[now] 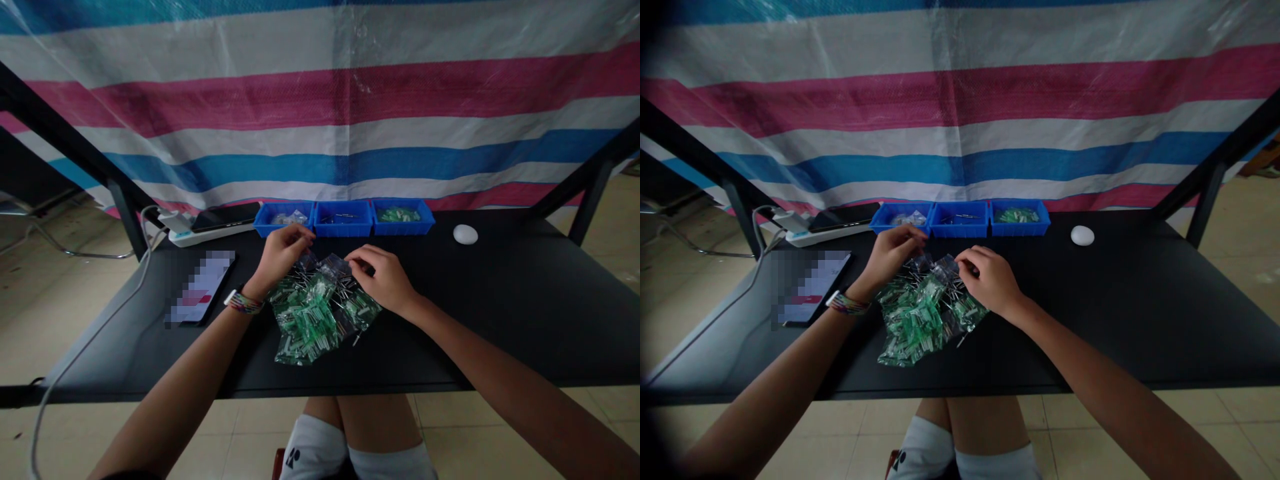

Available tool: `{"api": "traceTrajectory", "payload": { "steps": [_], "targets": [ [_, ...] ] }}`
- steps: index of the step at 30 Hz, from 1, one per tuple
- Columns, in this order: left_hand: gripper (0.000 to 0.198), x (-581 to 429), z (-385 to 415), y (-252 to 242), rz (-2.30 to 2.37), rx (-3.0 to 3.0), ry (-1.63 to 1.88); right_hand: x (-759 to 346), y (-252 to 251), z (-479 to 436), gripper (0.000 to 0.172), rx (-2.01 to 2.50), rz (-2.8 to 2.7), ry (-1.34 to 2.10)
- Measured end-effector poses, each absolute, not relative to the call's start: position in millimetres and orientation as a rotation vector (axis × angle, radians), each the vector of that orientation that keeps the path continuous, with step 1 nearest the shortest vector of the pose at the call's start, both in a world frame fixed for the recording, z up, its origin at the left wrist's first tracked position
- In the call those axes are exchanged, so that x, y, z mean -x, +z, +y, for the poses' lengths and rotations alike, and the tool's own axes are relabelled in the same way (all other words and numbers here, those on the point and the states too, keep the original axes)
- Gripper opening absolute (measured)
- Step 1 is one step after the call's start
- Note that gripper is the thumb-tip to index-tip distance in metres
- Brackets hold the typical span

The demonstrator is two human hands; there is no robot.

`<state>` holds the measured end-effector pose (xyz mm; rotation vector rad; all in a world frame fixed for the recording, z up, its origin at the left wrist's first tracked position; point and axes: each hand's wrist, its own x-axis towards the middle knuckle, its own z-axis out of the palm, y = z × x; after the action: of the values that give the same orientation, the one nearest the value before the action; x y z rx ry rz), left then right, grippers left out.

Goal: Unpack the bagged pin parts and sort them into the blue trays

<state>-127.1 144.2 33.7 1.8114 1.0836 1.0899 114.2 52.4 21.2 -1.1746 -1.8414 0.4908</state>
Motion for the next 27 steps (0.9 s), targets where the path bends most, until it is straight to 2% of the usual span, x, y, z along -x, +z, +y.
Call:
{"api": "traceTrajectory", "payload": {
  "steps": [4, 8, 14, 22, 27],
  "targets": [
    [0.022, 121.9, 136.6, 30.1, 1.025, -2.400, 0.824, -114.1, 12.1, 54.1, 0.026, 1.147, -2.107, 0.272],
    [0.026, 122.2, 137.6, 26.3, 0.973, -2.594, 0.679, -114.3, 3.3, 56.0, 0.028, 1.214, -2.158, 0.256],
    [0.030, 124.0, 140.4, 22.4, 0.939, -2.482, 0.679, -113.2, 3.1, 56.4, 0.030, 1.268, -2.137, 0.287],
    [0.032, 116.6, 137.5, 19.4, 0.850, -2.103, 0.864, -111.8, 0.4, 55.5, 0.034, 1.284, -2.127, 0.286],
    [0.028, 116.5, 138.5, 16.0, 0.976, -2.185, 0.902, -111.6, -1.5, 55.5, 0.038, 1.296, -2.120, 0.276]
  ]
}}
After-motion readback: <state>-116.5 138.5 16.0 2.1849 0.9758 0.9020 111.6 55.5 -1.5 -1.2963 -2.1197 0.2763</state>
